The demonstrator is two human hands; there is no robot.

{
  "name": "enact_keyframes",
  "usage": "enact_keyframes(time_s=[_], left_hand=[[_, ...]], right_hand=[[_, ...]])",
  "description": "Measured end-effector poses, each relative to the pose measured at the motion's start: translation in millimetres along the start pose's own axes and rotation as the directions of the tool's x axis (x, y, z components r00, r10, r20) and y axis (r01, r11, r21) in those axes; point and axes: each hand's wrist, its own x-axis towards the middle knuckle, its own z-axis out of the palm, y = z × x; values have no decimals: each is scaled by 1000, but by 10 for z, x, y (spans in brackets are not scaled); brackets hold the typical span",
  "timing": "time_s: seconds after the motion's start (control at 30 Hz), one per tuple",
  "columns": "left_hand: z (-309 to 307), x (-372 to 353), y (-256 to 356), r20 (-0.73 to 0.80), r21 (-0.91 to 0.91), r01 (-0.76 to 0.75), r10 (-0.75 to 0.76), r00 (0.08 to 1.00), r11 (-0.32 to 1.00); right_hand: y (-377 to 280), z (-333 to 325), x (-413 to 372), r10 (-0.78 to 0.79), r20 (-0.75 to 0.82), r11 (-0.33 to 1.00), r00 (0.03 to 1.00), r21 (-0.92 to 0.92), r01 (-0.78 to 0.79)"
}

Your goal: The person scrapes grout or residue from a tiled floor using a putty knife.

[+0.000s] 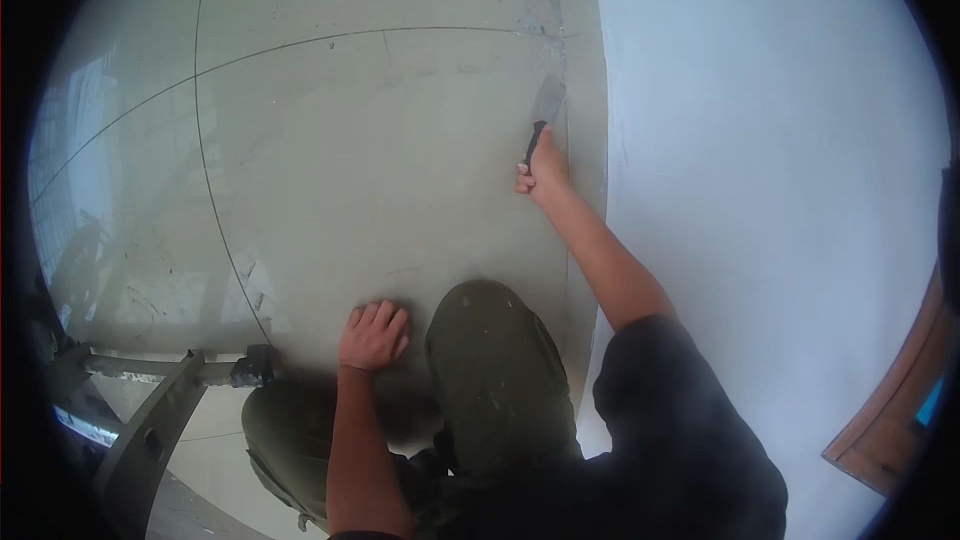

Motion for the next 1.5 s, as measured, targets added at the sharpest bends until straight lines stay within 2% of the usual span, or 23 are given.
enact_keyframes(time_s=[0.03,0.07,0.13,0.17,0.23,0.33,0.37,0.43,0.47,0.53,0.67,0.73,0.8,0.87,0.97,1.1,1.2,1.27,1.3,1.37,1.4,1.47,1.5], left_hand=[[2,-12,17,1,1,-10,10,1000,1000],[3,-19,16,9,15,-5,5,1000,1000],[7,-5,-13,10,26,-1,1,1000,1000],[5,-11,-11,3,24,-4,4,1000,1000],[-1,8,3,-21,16,3,-3,1000,1000],[-41,26,1,2,8,27,-27,1000,1000],[-48,37,-6,1,2,15,-15,1000,1000],[-49,-2,16,18,-5,-9,9,1000,1000],[-24,-10,21,12,-5,-3,4,1000,1000],[-17,15,-44,-3,1,-2,2,1000,1000],[6,-3,-10,1,-17,2,-2,1000,1000],[-6,-31,1,7,-20,-2,2,1000,1000],[4,-15,-12,-5,-1,-1,1,1000,1000],[-20,-9,-20,-9,-8,-3,3,1000,1000],[-21,24,11,-2,-19,9,-9,1000,1000],[-4,-9,-7,-3,-1,4,-4,1000,1000],[-40,5,-6,27,-32,3,-2,1000,999],[-26,8,16,20,-30,0,0,1000,1000],[-31,15,8,4,-17,1,-1,1000,1000],[-25,-16,26,-4,-1,-1,1,1000,1000],[-14,6,6,-18,12,0,0,1000,1000],[-18,24,-24,-8,11,4,-4,1000,1000],[-12,-6,2,13,6,6,-6,1000,1000]], right_hand=[[-13,133,-99,-26,-58,994,998,101,31],[-23,93,-92,-31,-59,993,998,111,37],[-24,-47,-43,-31,59,992,998,124,23],[25,-143,-48,-33,51,992,998,120,26],[73,-311,-86,-100,12,993,995,-58,100],[-70,-329,-126,-87,92,988,992,-118,97],[-52,-204,-67,-81,98,988,992,-122,93],[30,90,4,-62,-68,998,996,19,63],[90,72,-95,-55,-72,998,996,30,57],[172,62,-298,-190,6,975,982,-118,190],[-97,-183,-60,-154,-22,976,988,-157,149],[-426,-160,191,-256,12,954,967,-157,255],[-251,-224,95,-273,15,949,962,-162,272],[136,-338,-184,-185,45,969,982,-156,189],[-26,-399,40,-121,21,973,992,-195,122],[149,-353,-46,-126,0,988,992,-94,126],[252,-538,-243,-136,38,975,990,-173,140],[9,-532,-32,2,144,985,990,-172,23],[59,-517,-65,3,143,986,990,-166,21],[180,-422,-216,-239,37,960,970,-138,242],[262,-476,-295,-249,41,958,968,-136,252],[508,-651,-451,-52,0,971,999,-235,51],[533,-657,-508,-87,49,962,995,-257,96]])
